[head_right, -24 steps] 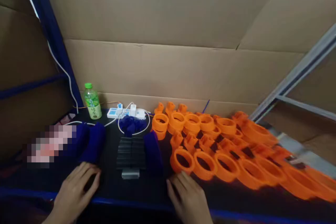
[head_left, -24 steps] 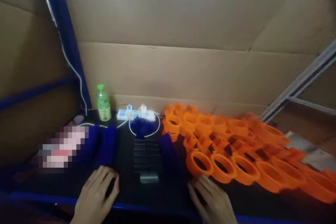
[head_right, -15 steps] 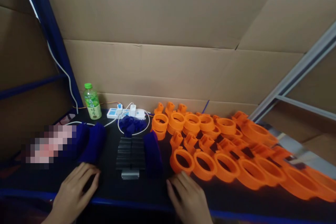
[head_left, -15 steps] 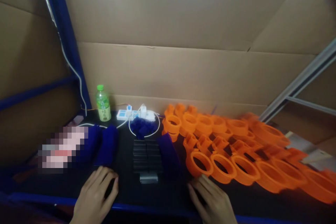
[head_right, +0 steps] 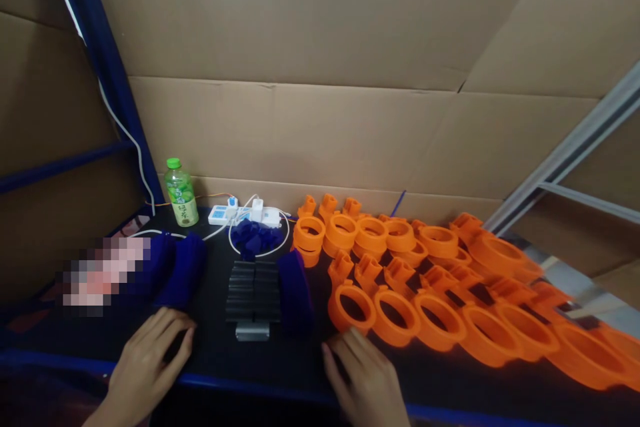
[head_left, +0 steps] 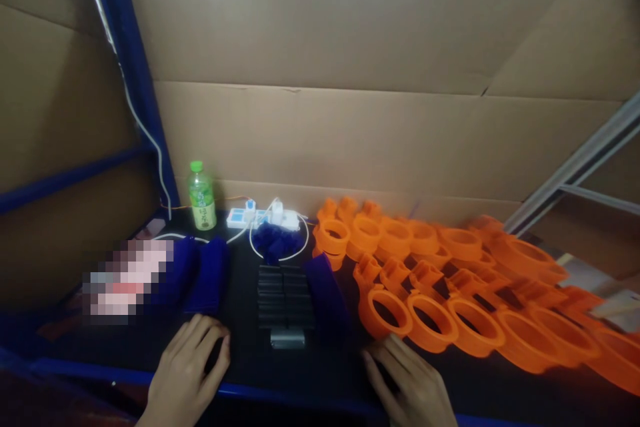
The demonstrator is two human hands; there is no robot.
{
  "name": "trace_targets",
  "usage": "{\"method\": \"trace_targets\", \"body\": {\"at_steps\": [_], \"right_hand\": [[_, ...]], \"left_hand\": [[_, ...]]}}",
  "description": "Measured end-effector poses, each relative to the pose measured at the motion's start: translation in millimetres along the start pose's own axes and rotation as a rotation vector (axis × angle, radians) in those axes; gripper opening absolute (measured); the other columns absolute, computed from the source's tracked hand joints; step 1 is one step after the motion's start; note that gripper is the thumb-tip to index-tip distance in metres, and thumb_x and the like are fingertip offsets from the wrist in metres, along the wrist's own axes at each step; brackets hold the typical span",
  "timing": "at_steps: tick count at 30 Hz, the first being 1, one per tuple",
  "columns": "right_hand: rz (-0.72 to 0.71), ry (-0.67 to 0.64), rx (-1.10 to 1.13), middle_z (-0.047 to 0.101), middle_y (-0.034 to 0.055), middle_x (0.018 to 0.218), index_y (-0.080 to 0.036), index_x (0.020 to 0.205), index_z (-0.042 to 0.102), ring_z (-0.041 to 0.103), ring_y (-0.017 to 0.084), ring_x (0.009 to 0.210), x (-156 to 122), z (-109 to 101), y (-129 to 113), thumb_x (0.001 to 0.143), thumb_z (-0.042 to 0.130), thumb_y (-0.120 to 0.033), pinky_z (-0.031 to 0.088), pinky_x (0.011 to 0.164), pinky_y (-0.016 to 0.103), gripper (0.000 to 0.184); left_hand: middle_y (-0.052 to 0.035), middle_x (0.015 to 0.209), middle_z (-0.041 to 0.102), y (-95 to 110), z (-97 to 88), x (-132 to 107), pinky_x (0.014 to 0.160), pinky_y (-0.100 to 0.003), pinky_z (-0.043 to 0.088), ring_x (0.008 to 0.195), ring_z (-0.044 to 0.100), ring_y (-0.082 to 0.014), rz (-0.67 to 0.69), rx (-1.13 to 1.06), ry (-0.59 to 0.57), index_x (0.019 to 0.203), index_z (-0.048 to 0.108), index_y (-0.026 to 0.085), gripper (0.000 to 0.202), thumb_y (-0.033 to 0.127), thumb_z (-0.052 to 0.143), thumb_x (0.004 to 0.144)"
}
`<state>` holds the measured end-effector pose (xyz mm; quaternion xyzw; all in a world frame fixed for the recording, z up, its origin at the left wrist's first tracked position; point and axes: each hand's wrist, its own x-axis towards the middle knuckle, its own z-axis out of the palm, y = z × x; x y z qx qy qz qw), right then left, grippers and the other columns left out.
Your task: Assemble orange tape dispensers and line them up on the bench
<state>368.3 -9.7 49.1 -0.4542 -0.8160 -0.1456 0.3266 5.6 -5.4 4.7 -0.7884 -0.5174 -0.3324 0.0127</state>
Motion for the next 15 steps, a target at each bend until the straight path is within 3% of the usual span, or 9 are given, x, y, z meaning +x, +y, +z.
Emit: {"method": "trace_targets", "body": {"at_steps": [9,15], "right_hand": [[-0.066,0.040,-0.034,0.067,0.0039,0.066,-0.019,0.078,0.067,0.061,0.013,0.058,12,-9,-4,0.103,0.033,-0.025,0.049,0.061,0.025,0.043],[-0.068,0.061,-0.035,0.067,0.0029,0.066,-0.018,0.075,0.065,0.063,0.014,0.062,10,-7,-2,0.103,0.034,-0.029,0.051,0.067,0.027,0.043]], "left_hand": [[-0.0045,0.092,0.069,0,-2.3,3,0.079,-0.041,0.048,0.086,0.065,-0.0229,0.006,0.016,-0.013,0.096,0.064,0.023,0.013,0.020,0.052,0.094],[-0.0055,0.092,0.069,3,-2.6,2,0.078,-0.040,0.050,0.085,0.065,-0.0228,0.002,0.022,-0.006,0.095,0.064,0.023,0.014,0.020,0.051,0.093]]}}
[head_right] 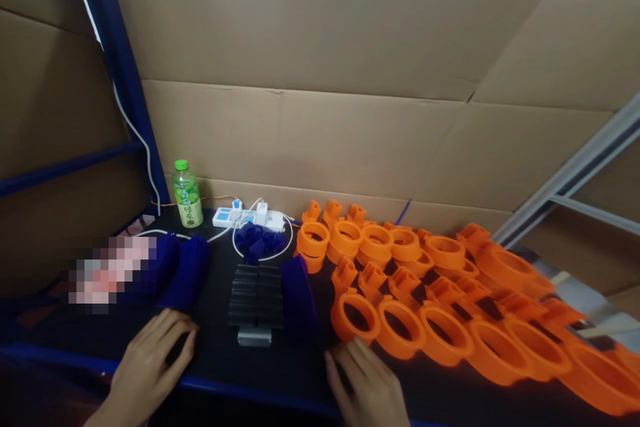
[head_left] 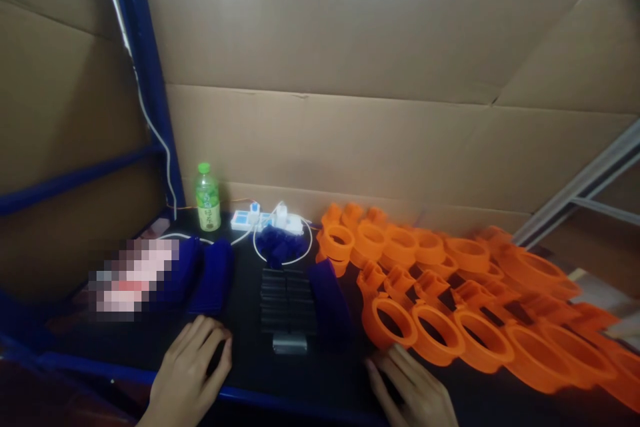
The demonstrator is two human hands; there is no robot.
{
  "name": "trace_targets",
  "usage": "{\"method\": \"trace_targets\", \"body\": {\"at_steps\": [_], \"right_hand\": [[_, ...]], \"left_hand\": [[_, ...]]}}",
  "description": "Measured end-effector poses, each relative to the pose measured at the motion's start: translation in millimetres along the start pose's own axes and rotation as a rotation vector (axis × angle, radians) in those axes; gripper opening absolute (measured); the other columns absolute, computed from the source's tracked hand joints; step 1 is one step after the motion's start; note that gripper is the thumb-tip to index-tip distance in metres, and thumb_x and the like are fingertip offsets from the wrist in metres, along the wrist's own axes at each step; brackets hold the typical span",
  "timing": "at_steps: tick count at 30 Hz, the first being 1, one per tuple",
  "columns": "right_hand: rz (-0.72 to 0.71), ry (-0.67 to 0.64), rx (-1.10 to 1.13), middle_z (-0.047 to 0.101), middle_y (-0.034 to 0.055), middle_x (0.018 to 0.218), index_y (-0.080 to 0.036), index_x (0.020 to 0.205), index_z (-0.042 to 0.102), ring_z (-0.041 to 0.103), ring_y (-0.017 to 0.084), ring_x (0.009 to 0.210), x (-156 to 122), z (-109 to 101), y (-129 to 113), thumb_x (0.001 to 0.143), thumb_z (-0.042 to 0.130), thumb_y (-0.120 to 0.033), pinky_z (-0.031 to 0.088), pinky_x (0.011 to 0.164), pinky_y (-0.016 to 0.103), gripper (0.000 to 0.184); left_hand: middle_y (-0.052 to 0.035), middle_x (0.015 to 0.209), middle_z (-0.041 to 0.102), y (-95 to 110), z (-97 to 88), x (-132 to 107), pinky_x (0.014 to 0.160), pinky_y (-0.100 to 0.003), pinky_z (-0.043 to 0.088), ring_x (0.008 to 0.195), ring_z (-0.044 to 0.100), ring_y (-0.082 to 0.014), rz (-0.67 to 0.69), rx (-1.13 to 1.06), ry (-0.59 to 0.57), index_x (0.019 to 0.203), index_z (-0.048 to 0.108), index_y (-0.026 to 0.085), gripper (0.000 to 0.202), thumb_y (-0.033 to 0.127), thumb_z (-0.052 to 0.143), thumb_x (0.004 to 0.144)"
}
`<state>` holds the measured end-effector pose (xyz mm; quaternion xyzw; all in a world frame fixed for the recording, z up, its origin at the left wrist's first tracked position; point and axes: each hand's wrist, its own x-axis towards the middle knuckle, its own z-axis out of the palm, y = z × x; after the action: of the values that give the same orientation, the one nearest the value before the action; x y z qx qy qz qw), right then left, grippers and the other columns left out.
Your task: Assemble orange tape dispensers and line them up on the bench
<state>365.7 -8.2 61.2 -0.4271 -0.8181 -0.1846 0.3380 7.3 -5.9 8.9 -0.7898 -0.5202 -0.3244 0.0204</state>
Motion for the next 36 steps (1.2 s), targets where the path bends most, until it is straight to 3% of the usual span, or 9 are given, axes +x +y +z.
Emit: {"method": "trace_targets", "body": {"at_steps": [6,11,20,31,36], "right_hand": [[-0.003,0.007,0.006,0.067,0.0024,0.067,-0.018,0.078,0.065,0.064,0.014,0.064,-2,4,1,0.103,0.036,-0.029,0.052,0.071,0.027,0.039],[0.008,0.001,-0.001,0.067,0.0034,0.068,-0.019,0.078,0.065,0.064,0.015,0.061,-1,2,1,0.102,0.037,-0.027,0.052,0.065,0.027,0.038],[0.033,-0.019,0.008,0.067,0.0038,0.069,-0.018,0.079,0.065,0.065,0.016,0.066,-6,6,2,0.101,0.040,-0.030,0.052,0.068,0.028,0.035],[0.000,-0.025,-0.006,0.066,0.0037,0.065,-0.019,0.075,0.066,0.062,0.014,0.057,5,-2,1,0.102,0.034,-0.026,0.050,0.059,0.026,0.043],[-0.036,0.075,-0.014,0.067,0.0038,0.066,-0.020,0.081,0.070,0.067,0.017,0.066,-7,4,-3,0.099,0.043,-0.026,0.055,0.071,0.030,0.033]], "left_hand": [[-0.0054,0.090,0.070,0,-2.3,1,0.077,-0.039,0.050,0.082,0.066,-0.0224,0.021,0.019,0.023,0.094,0.065,0.022,0.015,0.020,0.050,0.093],[-0.0048,0.088,0.070,-1,-1.8,2,0.075,-0.037,0.051,0.080,0.066,-0.0213,0.054,0.018,0.029,0.092,0.065,0.022,0.015,0.018,0.051,0.092],[-0.0046,0.091,0.069,-1,-1.8,1,0.079,-0.039,0.049,0.085,0.065,-0.0223,-0.003,-0.006,-0.004,0.094,0.065,0.022,0.014,0.019,0.051,0.093],[-0.0049,0.091,0.070,-3,1.5,0,0.078,-0.039,0.049,0.083,0.065,-0.0222,0.031,0.006,0.006,0.095,0.065,0.023,0.014,0.019,0.052,0.093],[-0.0053,0.089,0.070,-2,-0.2,1,0.077,-0.038,0.050,0.082,0.066,-0.0224,0.052,0.019,0.038,0.095,0.064,0.023,0.014,0.018,0.052,0.092]]}}
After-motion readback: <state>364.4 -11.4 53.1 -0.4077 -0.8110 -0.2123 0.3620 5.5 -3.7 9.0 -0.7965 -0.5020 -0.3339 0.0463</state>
